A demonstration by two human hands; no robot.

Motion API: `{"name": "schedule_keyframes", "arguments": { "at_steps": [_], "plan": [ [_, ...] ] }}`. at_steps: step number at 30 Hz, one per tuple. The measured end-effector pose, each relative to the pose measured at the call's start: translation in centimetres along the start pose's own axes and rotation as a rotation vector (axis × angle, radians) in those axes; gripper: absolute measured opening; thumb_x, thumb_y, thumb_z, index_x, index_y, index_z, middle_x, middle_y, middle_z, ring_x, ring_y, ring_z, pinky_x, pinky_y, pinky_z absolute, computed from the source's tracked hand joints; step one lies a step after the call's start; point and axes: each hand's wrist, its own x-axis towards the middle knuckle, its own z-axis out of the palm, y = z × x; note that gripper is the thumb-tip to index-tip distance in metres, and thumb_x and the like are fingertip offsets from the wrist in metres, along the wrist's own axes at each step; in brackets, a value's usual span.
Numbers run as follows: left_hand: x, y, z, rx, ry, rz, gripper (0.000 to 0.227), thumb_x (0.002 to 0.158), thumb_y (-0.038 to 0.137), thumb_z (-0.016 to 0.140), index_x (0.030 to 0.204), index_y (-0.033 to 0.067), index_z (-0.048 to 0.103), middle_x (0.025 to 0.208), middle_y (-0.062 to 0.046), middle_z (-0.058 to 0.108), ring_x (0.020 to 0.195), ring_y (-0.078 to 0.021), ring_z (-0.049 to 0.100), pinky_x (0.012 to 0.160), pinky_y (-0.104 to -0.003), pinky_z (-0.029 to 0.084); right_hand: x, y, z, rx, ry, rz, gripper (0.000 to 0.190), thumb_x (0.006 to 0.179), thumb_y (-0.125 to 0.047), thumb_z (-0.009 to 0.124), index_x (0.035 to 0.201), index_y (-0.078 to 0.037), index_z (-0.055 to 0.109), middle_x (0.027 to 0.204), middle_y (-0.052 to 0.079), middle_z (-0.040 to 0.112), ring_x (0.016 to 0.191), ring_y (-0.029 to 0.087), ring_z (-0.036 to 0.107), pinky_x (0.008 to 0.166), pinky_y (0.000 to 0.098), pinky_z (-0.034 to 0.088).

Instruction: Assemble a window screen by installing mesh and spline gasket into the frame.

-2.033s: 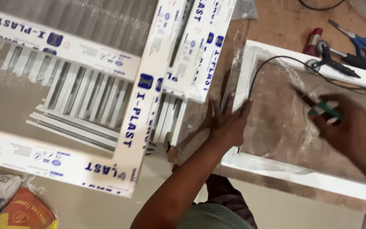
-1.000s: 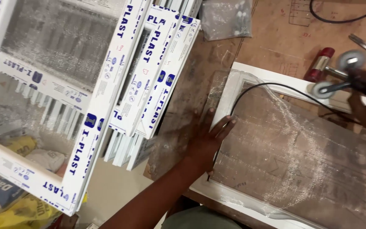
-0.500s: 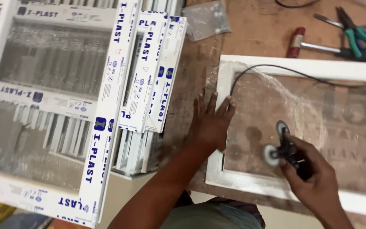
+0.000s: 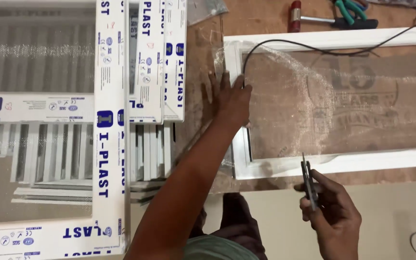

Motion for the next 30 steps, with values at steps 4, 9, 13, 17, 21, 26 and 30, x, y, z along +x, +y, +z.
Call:
{"name": "schedule_keyframes", "arguments": {
  "at_steps": [4, 9, 13, 17, 21, 26, 30],
  "plan": [
    [1.3, 0.4, 0.6, 0.135, 0.005, -0.05, 0.106, 0.059, 0.041, 0.096, 0.149, 0.0192, 0.043, 0.17, -0.009, 0.017, 0.156, -0.0416, 0.006, 0.117, -0.072, -0.008, -1.3, 0.8, 0.5, -0.277, 0.098, -0.02, 0.057, 0.085, -0.01, 0.078, 0.138, 0.001, 0.063, 0.087, 0.009, 0.068, 0.071, 0.009, 0.061, 0.062, 0.024, 0.05],
    [1.1, 0.2, -1.0, 0.178, -0.034, -0.047, 0.126, 0.06, 0.047, 0.096, 0.16, 0.0168, 0.026, 0.17, -0.011, 0.015, 0.156, -0.0411, 0.003, 0.118, -0.072, -0.008, -1.2, 1.3, 1.1, -0.244, 0.149, 0.061, 0.041, 0.089, -0.009, 0.077, 0.128, 0.0, 0.071, 0.075, 0.006, 0.067, 0.062, 0.01, 0.059, 0.056, 0.025, 0.048],
    [1.9, -0.6, -2.7, 0.243, -0.146, -0.042, 0.141, 0.051, 0.059, 0.098, 0.161, 0.0174, 0.019, 0.171, -0.01, 0.008, 0.156, -0.042, 0.0, 0.115, -0.073, -0.008, -0.6, 0.9, 1.8, -0.382, 0.171, -0.128, 0.034, 0.09, -0.008, 0.078, 0.123, 0.001, 0.074, 0.084, 0.004, 0.071, 0.074, 0.006, 0.059, 0.068, 0.0208, 0.047],
    [3.9, -1.4, -2.7, 0.236, -0.092, -0.064, 0.137, 0.053, 0.061, 0.096, 0.162, 0.0211, 0.023, 0.173, -0.009, 0.01, 0.159, -0.0422, 0.002, 0.119, -0.074, -0.007, 0.6, 0.1, 2.3, -0.413, 0.143, -0.269, 0.032, 0.091, -0.007, 0.077, 0.122, 0.002, 0.072, 0.089, 0.004, 0.072, 0.075, 0.005, 0.06, 0.067, 0.0197, 0.048],
    [5.2, -1.6, -3.5, 0.218, -0.11, -0.06, 0.141, 0.054, 0.055, 0.098, 0.163, 0.0217, 0.015, 0.173, -0.013, 0.006, 0.157, -0.043, 0.002, 0.118, -0.073, 0.0, 2.4, 0.0, 3.8, -0.29, 0.138, -0.035, 0.026, 0.089, -0.005, 0.075, 0.114, 0.002, 0.071, 0.086, 0.002, 0.073, 0.064, 0.004, 0.061, 0.054, 0.0213, 0.05],
    [8.7, -1.9, -2.0, 0.179, -0.088, -0.054, 0.143, 0.056, 0.041, 0.101, 0.163, 0.0223, 0.008, 0.172, -0.014, 0.006, 0.158, -0.0407, 0.004, 0.121, -0.07, 0.004, 4.3, 1.0, 5.6, -0.628, -0.016, 0.1, 0.028, 0.089, -0.017, 0.076, 0.109, 0.001, 0.077, 0.055, 0.01, 0.06, 0.05, 0.011, 0.049, 0.045, 0.0297, 0.039],
    [12.6, -3.2, 0.5, 0.099, 0.143, -0.071, 0.139, 0.063, 0.026, 0.097, 0.164, 0.0265, 0.002, 0.166, -0.014, 0.021, 0.151, -0.04, 0.022, 0.116, -0.072, 0.021, 5.4, 1.4, 7.2, -0.685, -0.058, 0.2, 0.035, 0.087, -0.028, 0.075, 0.11, -0.001, 0.077, 0.05, 0.008, 0.06, 0.043, 0.012, 0.049, 0.043, 0.0319, 0.04]
  ]
}}
